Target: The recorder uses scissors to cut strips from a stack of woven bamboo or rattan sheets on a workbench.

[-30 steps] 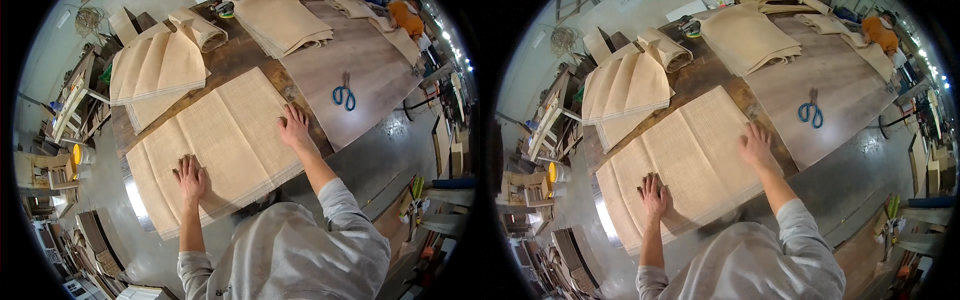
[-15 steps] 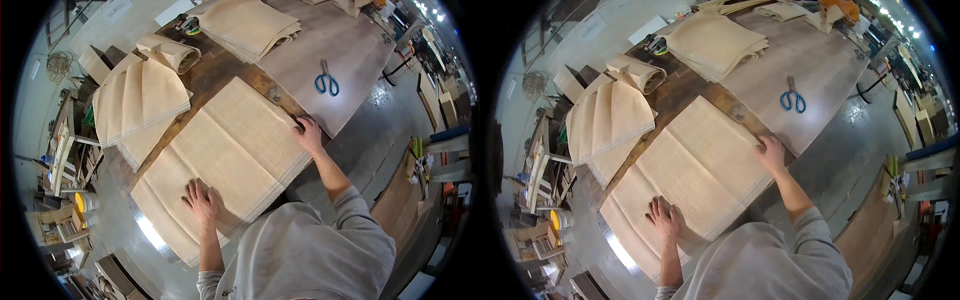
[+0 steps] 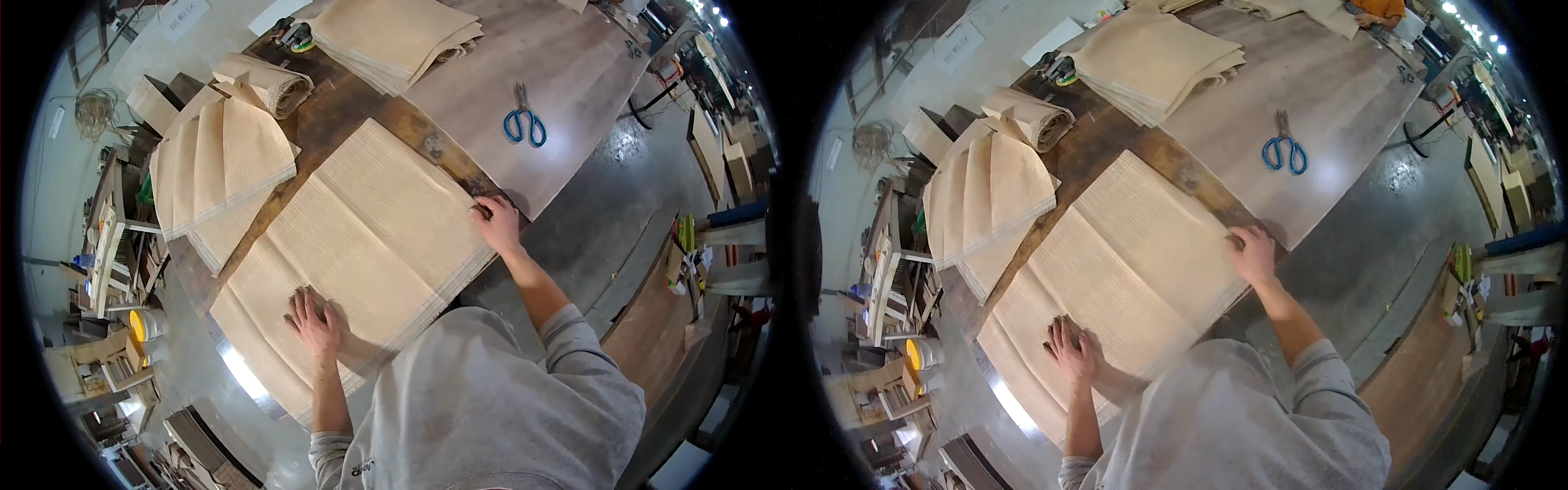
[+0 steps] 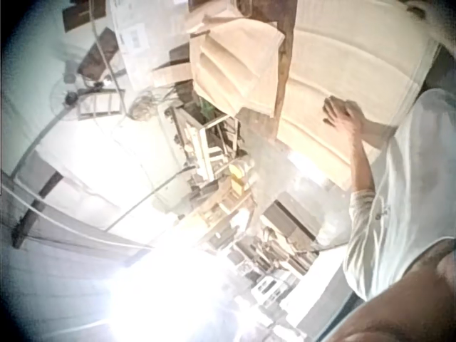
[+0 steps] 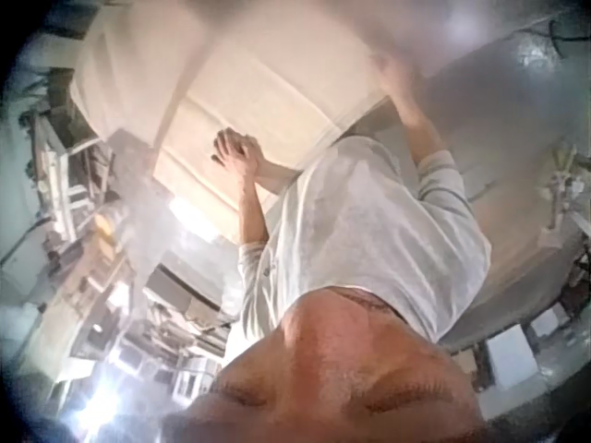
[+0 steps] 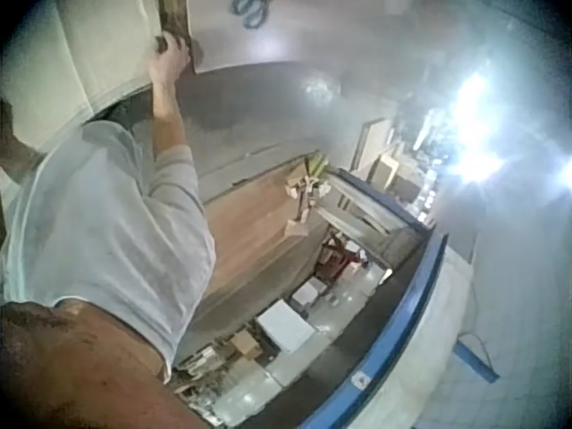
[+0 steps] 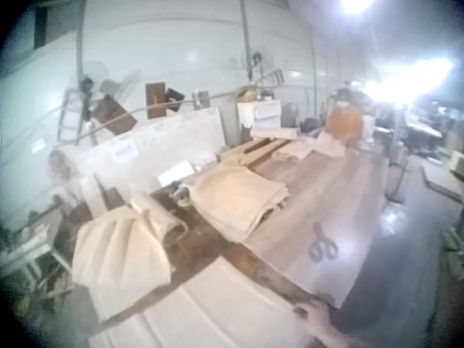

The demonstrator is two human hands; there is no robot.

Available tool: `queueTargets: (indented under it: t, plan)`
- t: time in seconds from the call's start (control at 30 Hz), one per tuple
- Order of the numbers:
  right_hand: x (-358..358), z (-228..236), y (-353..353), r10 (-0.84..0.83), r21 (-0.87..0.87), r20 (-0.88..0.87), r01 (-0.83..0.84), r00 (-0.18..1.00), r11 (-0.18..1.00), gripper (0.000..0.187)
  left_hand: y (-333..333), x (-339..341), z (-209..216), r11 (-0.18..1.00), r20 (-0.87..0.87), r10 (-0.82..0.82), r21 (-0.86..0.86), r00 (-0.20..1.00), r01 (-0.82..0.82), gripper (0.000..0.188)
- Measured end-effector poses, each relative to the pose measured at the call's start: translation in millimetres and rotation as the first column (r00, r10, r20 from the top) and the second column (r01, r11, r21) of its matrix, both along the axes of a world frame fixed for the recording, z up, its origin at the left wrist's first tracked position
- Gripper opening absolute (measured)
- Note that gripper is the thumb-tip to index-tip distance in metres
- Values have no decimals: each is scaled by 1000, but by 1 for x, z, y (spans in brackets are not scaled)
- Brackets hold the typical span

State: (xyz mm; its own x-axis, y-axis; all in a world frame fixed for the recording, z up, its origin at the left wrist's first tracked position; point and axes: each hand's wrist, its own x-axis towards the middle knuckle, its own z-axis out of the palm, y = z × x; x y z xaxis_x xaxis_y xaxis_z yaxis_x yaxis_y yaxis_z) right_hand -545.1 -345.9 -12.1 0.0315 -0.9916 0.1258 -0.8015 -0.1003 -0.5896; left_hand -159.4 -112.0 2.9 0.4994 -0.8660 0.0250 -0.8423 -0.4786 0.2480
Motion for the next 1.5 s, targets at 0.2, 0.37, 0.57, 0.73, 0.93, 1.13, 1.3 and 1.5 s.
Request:
queueTargets:
  t: [0.2, 0.37, 0.57, 0.73, 0.93, 1.13, 1.3, 1.5]
  plan:
    - [-6, -3, -11, 11, 5, 166, -12, 986, 1000, 26, 0, -3, -2, 1000, 36, -12, -22, 999, 12, 57]
    - [17, -1, -54, -36, 174, 329, -23, 944, 984, 27, 0, -1, -10, 1000, 71, -8, -20, 997, 10, 56]
    - [41, 14, -58, -61, 235, 102, 35, 993, 971, 27, 0, -2, -8, 1000, 52, 6, -14, 999, -6, 56]
    - [35, 8, -60, -93, 270, 199, 37, 975, 962, 27, -3, -2, -6, 1000, 34, 0, -11, 999, 0, 56]
    - [34, 5, -58, -96, 232, 201, 48, 975, 972, 29, -2, -3, -2, 1000, 20, -2, -5, 1000, 2, 57]
    - [37, 10, -57, -57, 280, 159, 10, 986, 960, 31, -2, -4, 9, 1000, -43, 21, 14, 999, -20, 58]
    - [51, 9, -56, 134, 31, -169, -130, 977, 991, 46, -2, -3, 9, 997, -46, 31, 66, 998, -28, 57]
    - [72, 7, -50, 408, -7, -294, -429, 864, 903, 62, -2, -3, 7, 999, -48, 11, 32, 999, -9, 58]
